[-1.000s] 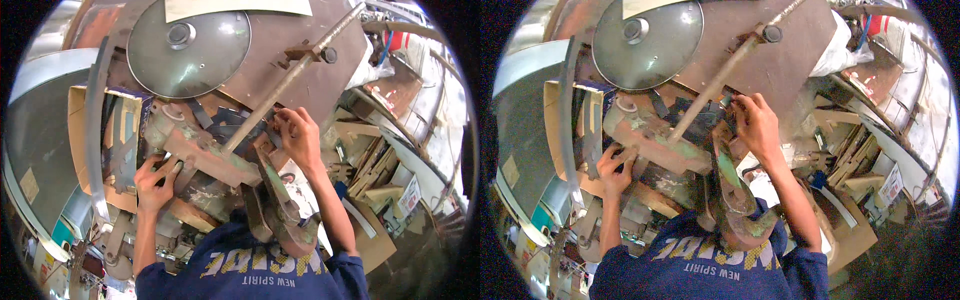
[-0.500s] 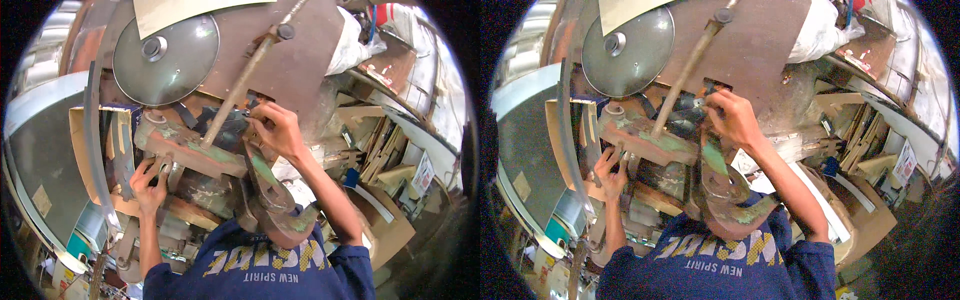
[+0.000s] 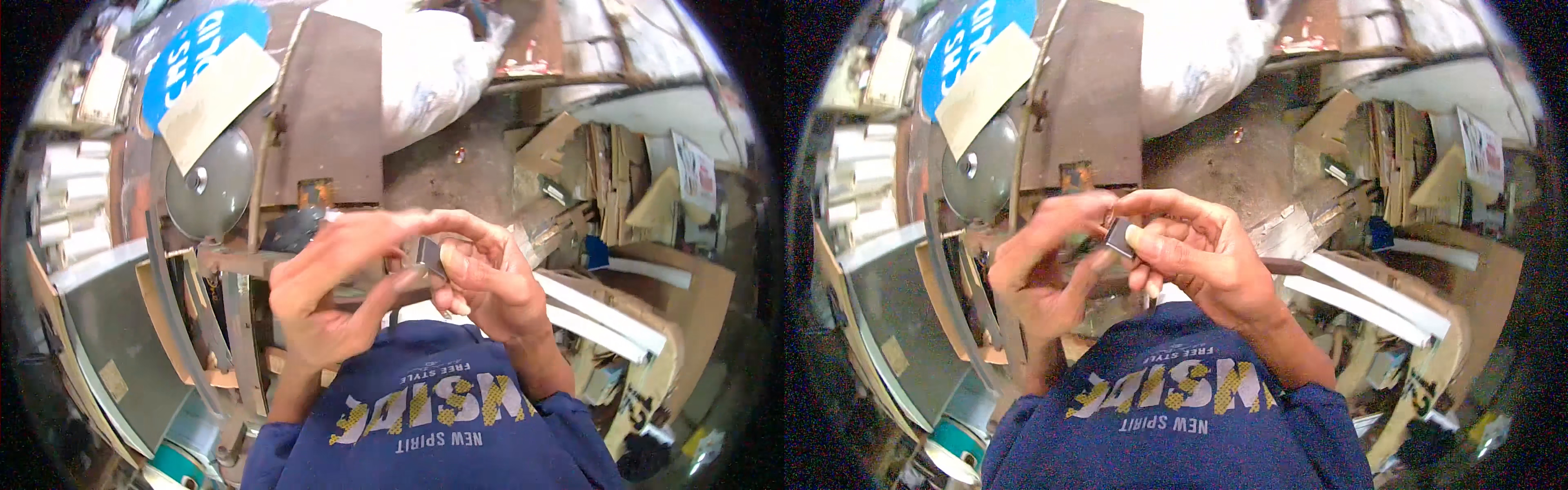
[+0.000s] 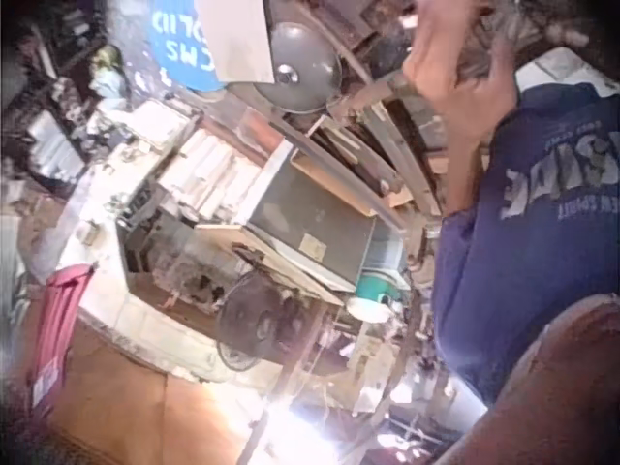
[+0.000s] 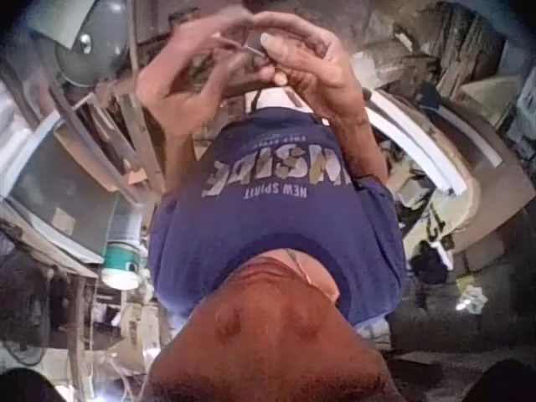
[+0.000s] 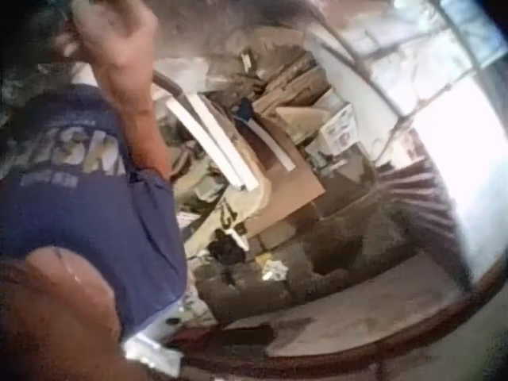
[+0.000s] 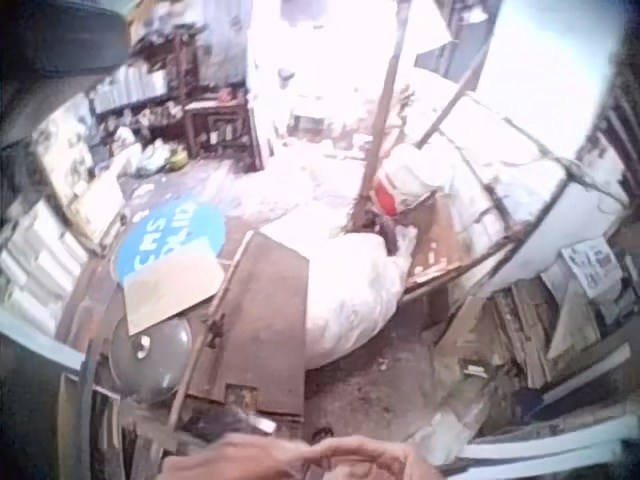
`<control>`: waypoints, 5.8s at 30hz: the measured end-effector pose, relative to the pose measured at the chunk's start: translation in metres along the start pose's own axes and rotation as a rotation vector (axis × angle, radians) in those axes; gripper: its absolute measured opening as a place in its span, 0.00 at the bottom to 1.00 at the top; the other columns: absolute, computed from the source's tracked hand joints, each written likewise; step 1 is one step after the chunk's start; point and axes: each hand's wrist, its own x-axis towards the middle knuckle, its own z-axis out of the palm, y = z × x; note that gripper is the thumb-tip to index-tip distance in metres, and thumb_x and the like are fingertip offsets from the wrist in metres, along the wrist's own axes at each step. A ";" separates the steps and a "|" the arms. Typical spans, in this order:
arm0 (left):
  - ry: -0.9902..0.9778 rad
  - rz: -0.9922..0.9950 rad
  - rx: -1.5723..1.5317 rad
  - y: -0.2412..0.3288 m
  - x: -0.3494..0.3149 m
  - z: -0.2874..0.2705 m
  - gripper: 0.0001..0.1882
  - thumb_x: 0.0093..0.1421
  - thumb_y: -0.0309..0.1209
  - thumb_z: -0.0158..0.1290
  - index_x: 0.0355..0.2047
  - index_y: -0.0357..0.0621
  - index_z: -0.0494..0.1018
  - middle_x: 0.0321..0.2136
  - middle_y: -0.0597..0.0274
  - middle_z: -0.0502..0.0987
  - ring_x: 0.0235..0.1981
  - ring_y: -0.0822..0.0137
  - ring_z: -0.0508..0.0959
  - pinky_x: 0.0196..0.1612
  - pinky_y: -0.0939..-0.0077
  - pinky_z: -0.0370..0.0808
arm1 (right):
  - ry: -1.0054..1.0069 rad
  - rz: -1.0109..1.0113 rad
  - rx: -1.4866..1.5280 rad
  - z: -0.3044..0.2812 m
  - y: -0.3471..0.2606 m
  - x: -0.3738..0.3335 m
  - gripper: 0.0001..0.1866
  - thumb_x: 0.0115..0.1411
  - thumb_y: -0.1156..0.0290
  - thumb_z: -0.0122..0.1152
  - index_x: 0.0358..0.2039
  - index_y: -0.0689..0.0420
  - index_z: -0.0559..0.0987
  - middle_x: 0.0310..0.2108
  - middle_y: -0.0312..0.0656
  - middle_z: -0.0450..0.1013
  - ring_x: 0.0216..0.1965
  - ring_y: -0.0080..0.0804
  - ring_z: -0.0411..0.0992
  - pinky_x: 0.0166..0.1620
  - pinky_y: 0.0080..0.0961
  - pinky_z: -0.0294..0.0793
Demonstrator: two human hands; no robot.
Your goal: The person cuts a metal strip with a manual shear, smooths its edges on a bench grinder, and secures components to a white fixture housing using a hammer and a brush.
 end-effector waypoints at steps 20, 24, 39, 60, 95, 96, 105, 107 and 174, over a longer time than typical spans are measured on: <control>-0.349 0.729 -0.145 0.147 -0.215 0.424 0.23 0.46 0.16 0.66 0.43 0.33 0.71 0.25 0.60 0.81 0.23 0.70 0.79 0.35 0.80 0.72 | 0.999 -1.394 -0.889 -0.162 0.078 -0.513 0.18 0.54 0.81 0.67 0.47 0.63 0.79 0.40 0.43 0.79 0.34 0.27 0.79 0.39 0.23 0.79; -0.484 0.644 -0.341 0.194 -0.315 0.529 0.17 0.46 0.17 0.67 0.37 0.34 0.76 0.27 0.60 0.80 0.24 0.70 0.80 0.35 0.81 0.71 | 1.233 -1.507 -0.869 -0.190 0.118 -0.636 0.18 0.47 0.86 0.71 0.41 0.65 0.82 0.36 0.48 0.80 0.35 0.29 0.79 0.34 0.22 0.80; -1.904 0.020 -0.812 0.348 -0.662 0.756 0.12 0.62 0.22 0.55 0.45 0.28 0.77 0.40 0.50 0.81 0.41 0.63 0.79 0.47 0.70 0.75 | 2.703 -1.467 -0.816 -0.206 0.327 -0.940 0.15 0.46 0.83 0.70 0.38 0.61 0.85 0.35 0.47 0.80 0.30 0.35 0.80 0.31 0.25 0.79; -2.197 -0.131 -0.092 0.236 -1.076 0.862 0.10 0.62 0.27 0.57 0.38 0.30 0.78 0.32 0.52 0.82 0.33 0.63 0.83 0.38 0.67 0.79 | 2.779 0.201 -0.372 -0.381 0.737 -1.341 0.20 0.59 0.68 0.56 0.51 0.60 0.74 0.53 0.54 0.67 0.53 0.57 0.67 0.56 0.46 0.67; -0.990 0.335 0.505 0.223 -1.217 0.765 0.17 0.55 0.37 0.60 0.45 0.77 0.82 0.72 0.53 0.46 0.71 0.41 0.40 0.67 0.36 0.27 | 1.873 -0.298 -0.830 -0.376 0.802 -1.242 0.14 0.65 0.65 0.58 0.41 0.63 0.70 0.22 0.55 0.73 0.23 0.53 0.77 0.23 0.40 0.74; -0.994 0.330 0.504 0.223 -1.216 0.766 0.17 0.55 0.37 0.60 0.45 0.77 0.81 0.72 0.53 0.46 0.71 0.41 0.40 0.66 0.35 0.27 | 1.862 -0.294 -0.860 -0.381 0.805 -1.239 0.15 0.65 0.64 0.57 0.42 0.63 0.70 0.22 0.55 0.74 0.23 0.53 0.77 0.23 0.40 0.74; -0.981 0.306 0.458 0.217 -1.218 0.764 0.17 0.55 0.37 0.57 0.45 0.78 0.81 0.72 0.53 0.47 0.71 0.39 0.41 0.66 0.35 0.25 | 1.858 -0.353 -0.730 -0.382 0.805 -1.241 0.19 0.65 0.65 0.56 0.49 0.66 0.71 0.25 0.56 0.75 0.26 0.53 0.78 0.25 0.39 0.75; -0.990 0.315 0.462 0.217 -1.219 0.765 0.16 0.56 0.38 0.57 0.44 0.78 0.82 0.72 0.53 0.47 0.71 0.40 0.41 0.66 0.36 0.24 | 1.868 -0.343 -0.755 -0.382 0.803 -1.241 0.18 0.65 0.64 0.57 0.47 0.66 0.72 0.25 0.55 0.76 0.26 0.53 0.78 0.26 0.39 0.76; 1.251 -0.738 0.606 0.337 -1.507 0.297 0.41 0.49 0.41 0.66 0.56 0.32 0.59 0.51 0.47 0.64 0.58 0.51 0.60 0.62 0.58 0.56 | -0.134 0.001 -0.626 -0.084 0.795 -1.080 0.06 0.65 0.76 0.56 0.41 0.62 0.74 0.39 0.47 0.76 0.36 0.33 0.77 0.42 0.28 0.78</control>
